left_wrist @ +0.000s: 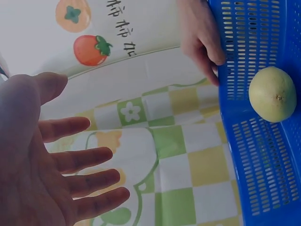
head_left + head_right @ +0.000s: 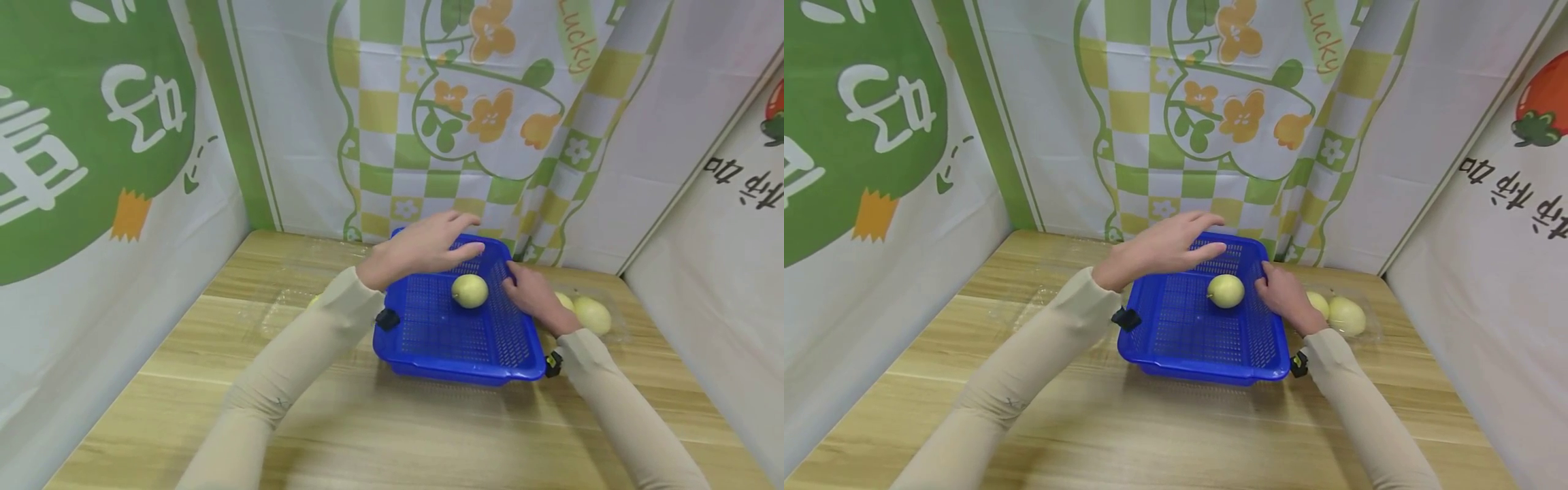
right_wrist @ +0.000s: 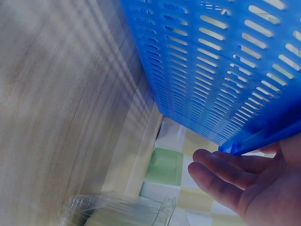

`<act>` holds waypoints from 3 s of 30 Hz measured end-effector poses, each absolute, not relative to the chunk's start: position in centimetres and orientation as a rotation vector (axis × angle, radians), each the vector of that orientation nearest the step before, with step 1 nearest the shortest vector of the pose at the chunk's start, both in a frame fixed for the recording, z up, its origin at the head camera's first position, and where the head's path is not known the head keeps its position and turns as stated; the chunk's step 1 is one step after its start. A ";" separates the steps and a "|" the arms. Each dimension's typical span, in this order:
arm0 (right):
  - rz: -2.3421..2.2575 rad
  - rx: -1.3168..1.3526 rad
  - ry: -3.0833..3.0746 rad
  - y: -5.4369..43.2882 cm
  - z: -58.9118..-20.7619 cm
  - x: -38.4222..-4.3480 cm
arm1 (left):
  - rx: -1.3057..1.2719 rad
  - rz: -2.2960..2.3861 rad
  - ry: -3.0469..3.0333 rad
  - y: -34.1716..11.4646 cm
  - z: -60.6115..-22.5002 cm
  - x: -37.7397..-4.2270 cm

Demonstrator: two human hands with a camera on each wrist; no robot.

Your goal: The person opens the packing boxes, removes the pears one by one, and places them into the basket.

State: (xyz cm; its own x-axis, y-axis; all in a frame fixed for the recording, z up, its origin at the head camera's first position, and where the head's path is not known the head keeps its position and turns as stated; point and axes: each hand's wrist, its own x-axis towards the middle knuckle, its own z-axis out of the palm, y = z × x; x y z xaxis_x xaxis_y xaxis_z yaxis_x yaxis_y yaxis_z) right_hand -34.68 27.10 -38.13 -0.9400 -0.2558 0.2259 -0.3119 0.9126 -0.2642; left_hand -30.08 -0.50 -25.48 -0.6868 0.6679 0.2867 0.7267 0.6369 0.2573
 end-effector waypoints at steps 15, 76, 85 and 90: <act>0.461 0.425 -2.898 27.4 -38.1 -34.7 | -1.081 -0.446 -2.728 -4.9 -27.4 -28.9; 0.425 0.411 -2.883 27.4 -38.3 -34.7 | -0.771 -0.428 -3.133 -16.5 -38.3 -28.8; 0.420 0.401 -2.890 27.2 -38.2 -34.6 | -0.804 -0.465 -3.127 -16.5 -39.3 -29.3; 0.423 0.392 -2.897 27.1 -38.1 -34.6 | -0.805 -0.497 -3.121 -16.5 -39.6 -29.5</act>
